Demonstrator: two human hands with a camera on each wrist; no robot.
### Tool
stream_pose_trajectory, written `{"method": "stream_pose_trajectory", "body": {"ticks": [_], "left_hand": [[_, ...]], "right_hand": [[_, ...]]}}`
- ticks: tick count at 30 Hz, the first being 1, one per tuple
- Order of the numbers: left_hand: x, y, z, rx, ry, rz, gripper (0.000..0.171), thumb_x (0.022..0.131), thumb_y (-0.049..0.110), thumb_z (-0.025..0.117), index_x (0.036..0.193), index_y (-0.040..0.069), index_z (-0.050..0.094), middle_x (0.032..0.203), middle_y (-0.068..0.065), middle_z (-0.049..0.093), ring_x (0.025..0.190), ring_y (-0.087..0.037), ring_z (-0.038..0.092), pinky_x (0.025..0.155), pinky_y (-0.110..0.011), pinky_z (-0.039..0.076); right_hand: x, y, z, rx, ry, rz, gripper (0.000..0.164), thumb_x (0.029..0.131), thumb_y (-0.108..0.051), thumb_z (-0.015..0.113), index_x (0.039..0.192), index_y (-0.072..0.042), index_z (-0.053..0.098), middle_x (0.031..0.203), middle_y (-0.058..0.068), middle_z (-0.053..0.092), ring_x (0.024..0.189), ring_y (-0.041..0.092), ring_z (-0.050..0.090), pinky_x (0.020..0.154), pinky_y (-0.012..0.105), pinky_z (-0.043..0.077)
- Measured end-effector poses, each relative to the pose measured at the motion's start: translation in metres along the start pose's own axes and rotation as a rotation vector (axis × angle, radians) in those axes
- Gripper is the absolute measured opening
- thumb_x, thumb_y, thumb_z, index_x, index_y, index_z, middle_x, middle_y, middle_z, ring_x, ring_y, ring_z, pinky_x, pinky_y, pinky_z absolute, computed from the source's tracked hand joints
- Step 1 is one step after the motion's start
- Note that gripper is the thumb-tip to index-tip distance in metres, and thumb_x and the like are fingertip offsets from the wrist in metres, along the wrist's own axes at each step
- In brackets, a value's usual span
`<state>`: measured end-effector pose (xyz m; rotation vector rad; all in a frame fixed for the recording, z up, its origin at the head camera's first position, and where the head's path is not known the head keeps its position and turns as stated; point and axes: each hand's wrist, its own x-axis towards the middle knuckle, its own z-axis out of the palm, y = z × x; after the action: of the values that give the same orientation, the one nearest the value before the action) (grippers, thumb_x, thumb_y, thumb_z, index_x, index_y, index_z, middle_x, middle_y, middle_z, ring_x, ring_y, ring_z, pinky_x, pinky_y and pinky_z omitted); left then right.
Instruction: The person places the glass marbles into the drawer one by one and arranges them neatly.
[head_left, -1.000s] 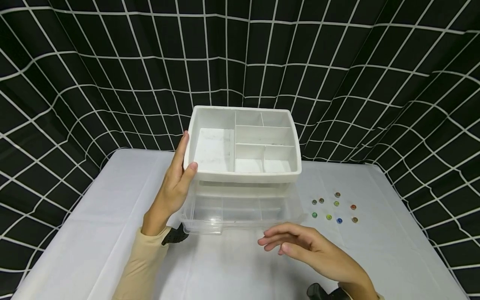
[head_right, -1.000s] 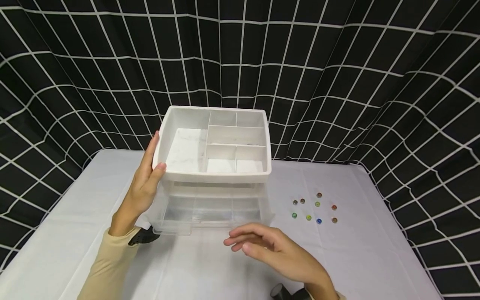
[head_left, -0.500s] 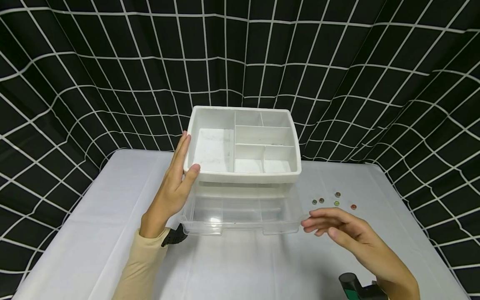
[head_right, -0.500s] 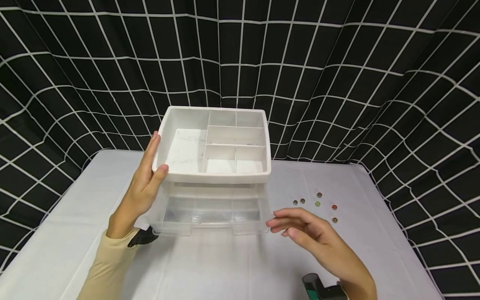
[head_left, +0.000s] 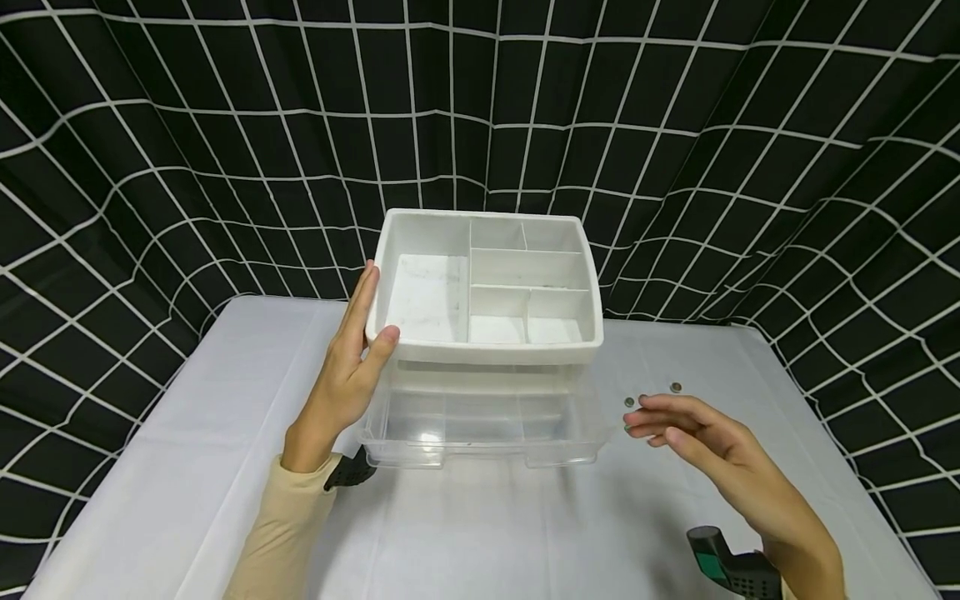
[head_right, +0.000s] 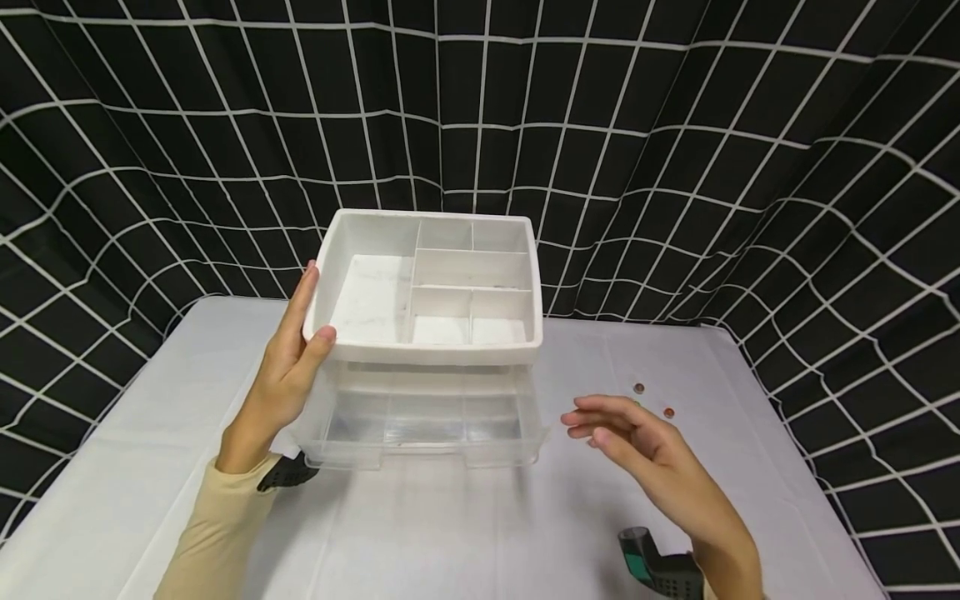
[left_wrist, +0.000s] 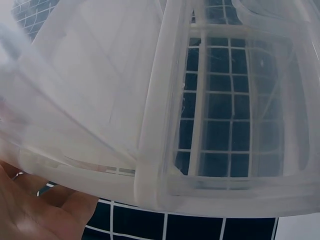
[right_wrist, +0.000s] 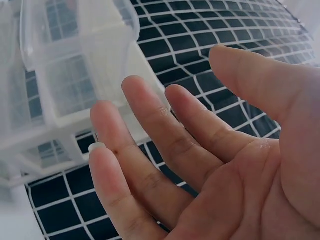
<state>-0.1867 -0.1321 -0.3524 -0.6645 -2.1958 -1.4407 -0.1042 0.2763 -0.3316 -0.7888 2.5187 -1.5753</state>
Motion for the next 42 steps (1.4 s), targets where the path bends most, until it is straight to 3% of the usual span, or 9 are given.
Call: {"method": "stream_pose_trajectory", "body": {"ticks": [5,12,19,28,35,42], "left_hand": [[0.001,0.000,0.000,-0.007,0.007,0.000,0.068,0.101,0.008,0.046,0.160,0.015,0.014,0.168,0.003,0.010,0.155,-0.015,0.008,0.125,-0.026,0.010],[0.001,-0.001,0.000,-0.012,0.005,-0.004,0.069,0.101,0.007,0.047,0.160,0.015,0.014,0.168,0.003,0.010,0.155,-0.015,0.008,0.125,-0.026,0.011],[-0.001,-0.002,0.002,-0.054,0.010,0.006,0.069,0.100,0.003,0.047,0.160,0.013,0.015,0.168,0.001,0.009,0.155,-0.016,0.010,0.122,-0.018,0.018],[-0.001,-0.003,0.002,-0.081,0.018,0.023,0.069,0.099,0.001,0.047,0.160,0.013,0.016,0.168,0.001,0.010,0.155,-0.017,0.011,0.119,-0.015,0.024],[-0.001,-0.003,0.002,-0.095,0.020,0.027,0.069,0.099,0.000,0.046,0.160,0.012,0.016,0.168,0.001,0.010,0.155,-0.018,0.012,0.117,-0.014,0.027],[-0.001,-0.003,0.003,-0.102,0.023,0.025,0.069,0.099,0.000,0.046,0.160,0.012,0.016,0.168,0.001,0.010,0.155,-0.018,0.014,0.116,-0.014,0.029]], "right_hand": [[0.002,0.009,-0.001,0.054,0.003,-0.044,0.040,0.101,0.010,0.037,0.140,0.004,0.047,0.128,0.004,0.067,0.115,0.011,0.066,0.097,0.015,0.049],[0.004,0.019,-0.001,0.046,0.042,0.061,0.035,0.102,0.004,0.044,0.135,0.001,0.052,0.125,-0.001,0.068,0.112,0.008,0.066,0.095,0.012,0.049],[0.008,0.032,-0.002,0.047,0.052,0.076,0.033,0.101,0.003,0.048,0.133,0.008,0.050,0.124,-0.004,0.067,0.110,0.008,0.067,0.093,0.014,0.051],[0.012,0.044,-0.003,-0.031,0.130,0.150,0.031,0.101,-0.005,0.054,0.131,-0.001,0.056,0.122,0.002,0.069,0.106,0.004,0.067,0.087,0.014,0.052],[0.013,0.055,-0.001,-0.140,0.151,0.202,0.031,0.100,-0.014,0.058,0.130,-0.004,0.059,0.117,-0.020,0.067,0.105,-0.004,0.064,0.085,0.014,0.053],[0.014,0.064,-0.003,-0.169,0.147,0.223,0.034,0.100,-0.015,0.059,0.129,0.001,0.058,0.115,-0.024,0.065,0.101,-0.004,0.064,0.083,0.015,0.053]]}}
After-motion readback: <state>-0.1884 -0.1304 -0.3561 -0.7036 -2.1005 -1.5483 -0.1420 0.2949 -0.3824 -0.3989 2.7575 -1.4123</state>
